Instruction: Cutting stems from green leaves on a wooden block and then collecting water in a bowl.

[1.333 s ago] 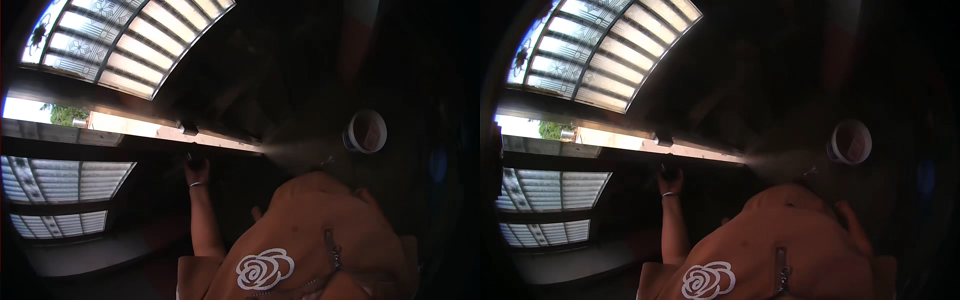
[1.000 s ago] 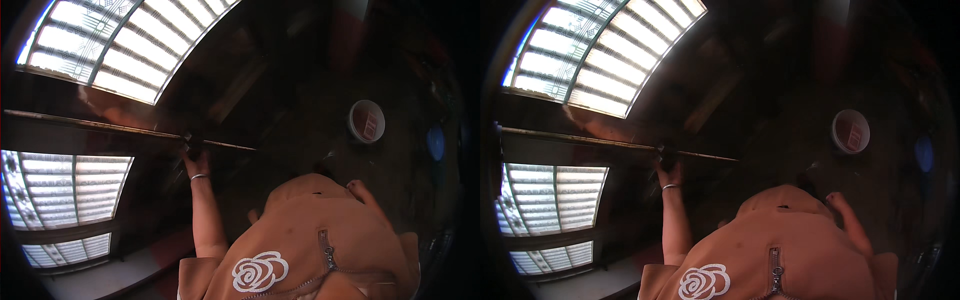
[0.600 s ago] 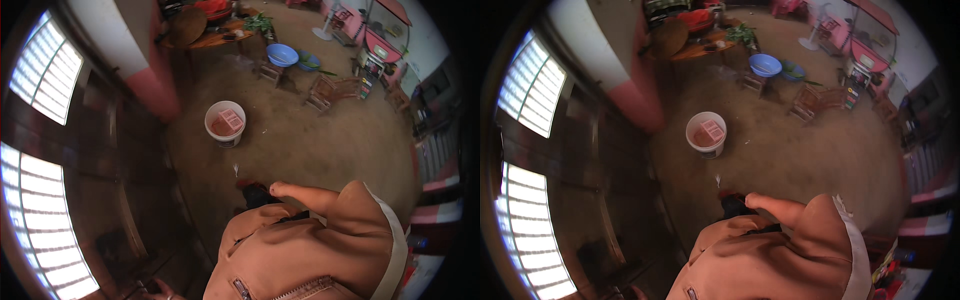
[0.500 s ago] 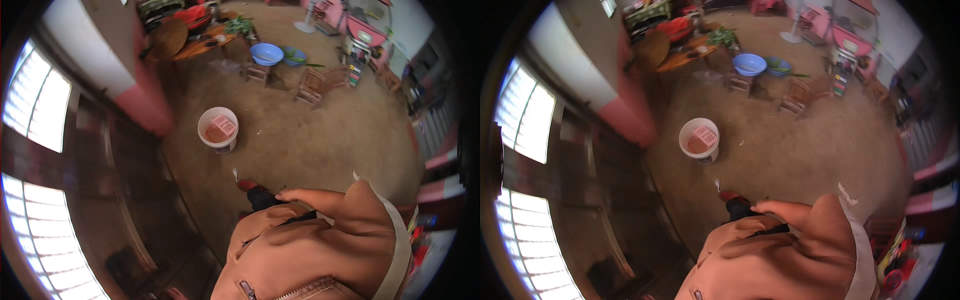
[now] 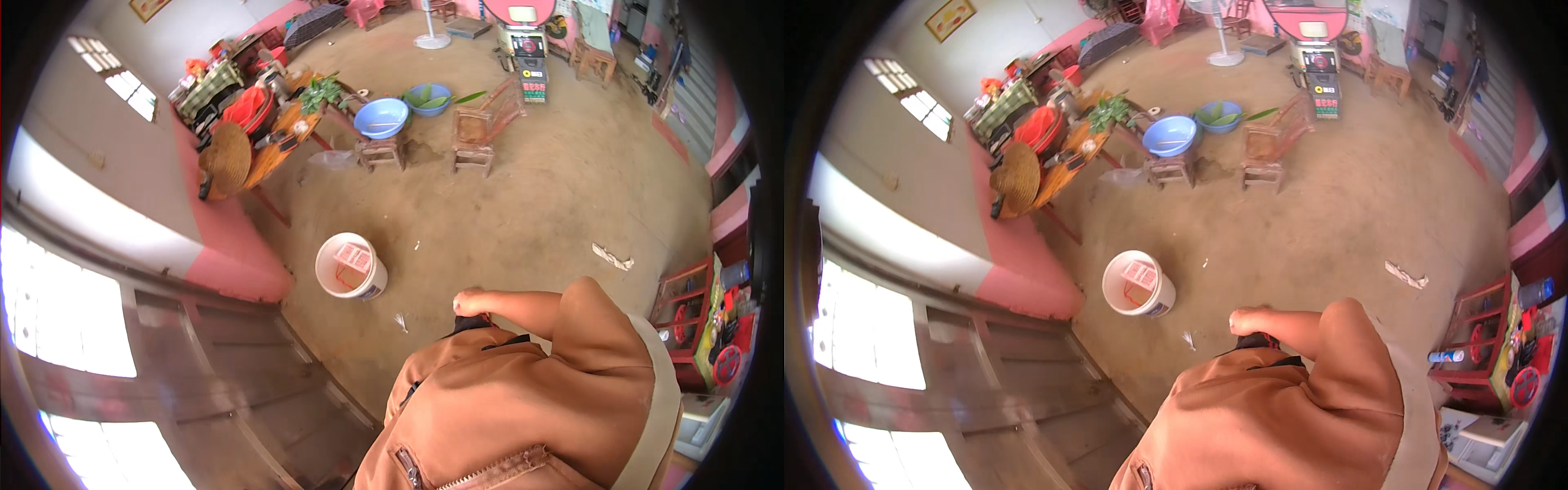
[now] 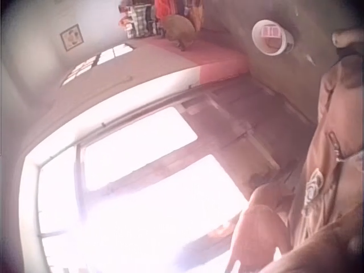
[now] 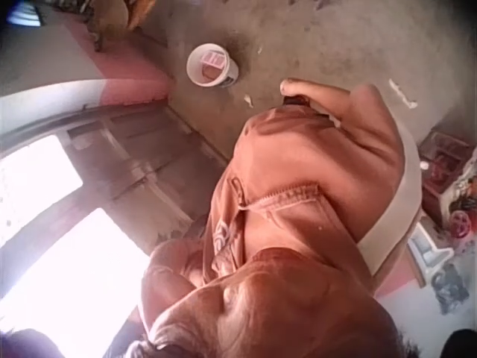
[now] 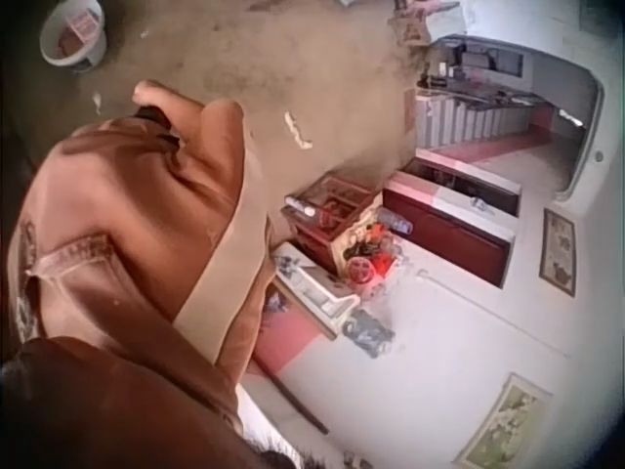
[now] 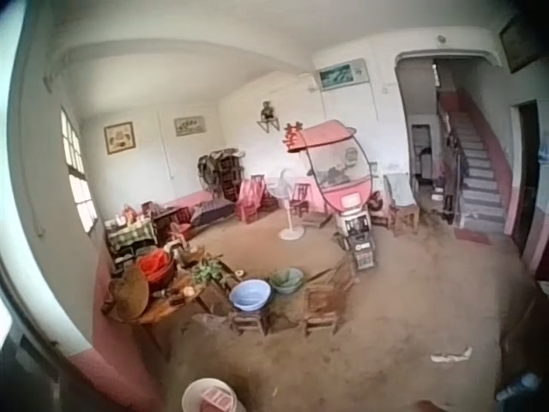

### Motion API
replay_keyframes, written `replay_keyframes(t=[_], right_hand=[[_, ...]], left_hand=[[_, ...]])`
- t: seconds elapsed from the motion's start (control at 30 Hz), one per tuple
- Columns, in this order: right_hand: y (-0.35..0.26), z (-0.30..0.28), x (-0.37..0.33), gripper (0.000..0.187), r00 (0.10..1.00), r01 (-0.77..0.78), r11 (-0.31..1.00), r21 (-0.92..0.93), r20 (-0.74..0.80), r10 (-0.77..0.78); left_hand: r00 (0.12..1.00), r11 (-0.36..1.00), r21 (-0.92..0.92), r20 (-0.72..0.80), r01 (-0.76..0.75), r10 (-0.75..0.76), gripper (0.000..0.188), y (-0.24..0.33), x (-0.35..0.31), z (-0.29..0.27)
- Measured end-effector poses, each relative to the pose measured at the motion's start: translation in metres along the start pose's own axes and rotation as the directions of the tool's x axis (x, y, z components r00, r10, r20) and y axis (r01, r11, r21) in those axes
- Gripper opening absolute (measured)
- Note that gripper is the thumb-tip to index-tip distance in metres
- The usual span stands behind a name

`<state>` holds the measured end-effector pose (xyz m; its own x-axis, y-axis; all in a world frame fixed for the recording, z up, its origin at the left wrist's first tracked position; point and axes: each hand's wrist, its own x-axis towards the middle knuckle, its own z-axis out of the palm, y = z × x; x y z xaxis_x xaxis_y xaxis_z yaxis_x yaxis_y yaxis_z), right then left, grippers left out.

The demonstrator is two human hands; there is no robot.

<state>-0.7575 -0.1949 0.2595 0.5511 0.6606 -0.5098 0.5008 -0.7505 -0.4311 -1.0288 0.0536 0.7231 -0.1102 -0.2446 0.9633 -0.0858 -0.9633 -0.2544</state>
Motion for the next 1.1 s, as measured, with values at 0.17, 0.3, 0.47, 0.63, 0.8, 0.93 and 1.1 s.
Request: replay_keyframes(t=[0.17, 0.3, 0.47, 0.63, 0.8, 0.93, 1.1], right_hand=[[0.115, -0.043, 0.011, 0.025, 0.996, 0.063, 0.996, 0.067, 0.053, -0.066], [0.202, -0.122, 0.003, 0.024, 0.994, -0.090, 0.992, 0.086, 0.071, 0.084], [0.349, -0.160, -0.019, 0.020, 0.906, -0.422, 0.903, 0.075, 0.060, 0.419], [0.428, -0.193, -0.023, 0.020, 0.863, -0.504, 0.862, 0.048, 0.060, 0.501], [0.432, -0.174, -0.007, 0.023, 0.814, -0.580, 0.774, 0.254, 0.209, 0.541], [0.420, -0.178, 0.047, 0.022, 0.827, -0.560, 0.722, 0.406, 0.322, 0.460], [0.468, -0.170, 0.116, 0.016, 0.683, -0.707, 0.424, 0.566, 0.392, 0.616]], left_hand=[[0.988, 0.987, -0.145, 0.150, 0.065, -0.043, 0.039, 0.026, 0.005, 0.169], [0.955, 0.939, -0.292, 0.278, 0.183, -0.099, 0.033, 0.057, -0.018, 0.324], [0.887, 0.847, -0.426, 0.449, 0.317, -0.106, 0.026, 0.098, -0.054, 0.489], [0.777, 0.875, -0.322, 0.623, 0.362, -0.092, 0.020, 0.091, -0.068, 0.578], [0.642, 0.878, -0.208, 0.755, 0.431, -0.136, 0.014, 0.064, -0.131, 0.663], [-0.934, 0.974, 0.178, 0.349, 0.142, 0.073, 0.032, 0.016, -0.316, 0.673], [-0.862, 0.800, 0.405, 0.437, 0.442, 0.255, 0.041, -0.006, -0.489, 0.667]])
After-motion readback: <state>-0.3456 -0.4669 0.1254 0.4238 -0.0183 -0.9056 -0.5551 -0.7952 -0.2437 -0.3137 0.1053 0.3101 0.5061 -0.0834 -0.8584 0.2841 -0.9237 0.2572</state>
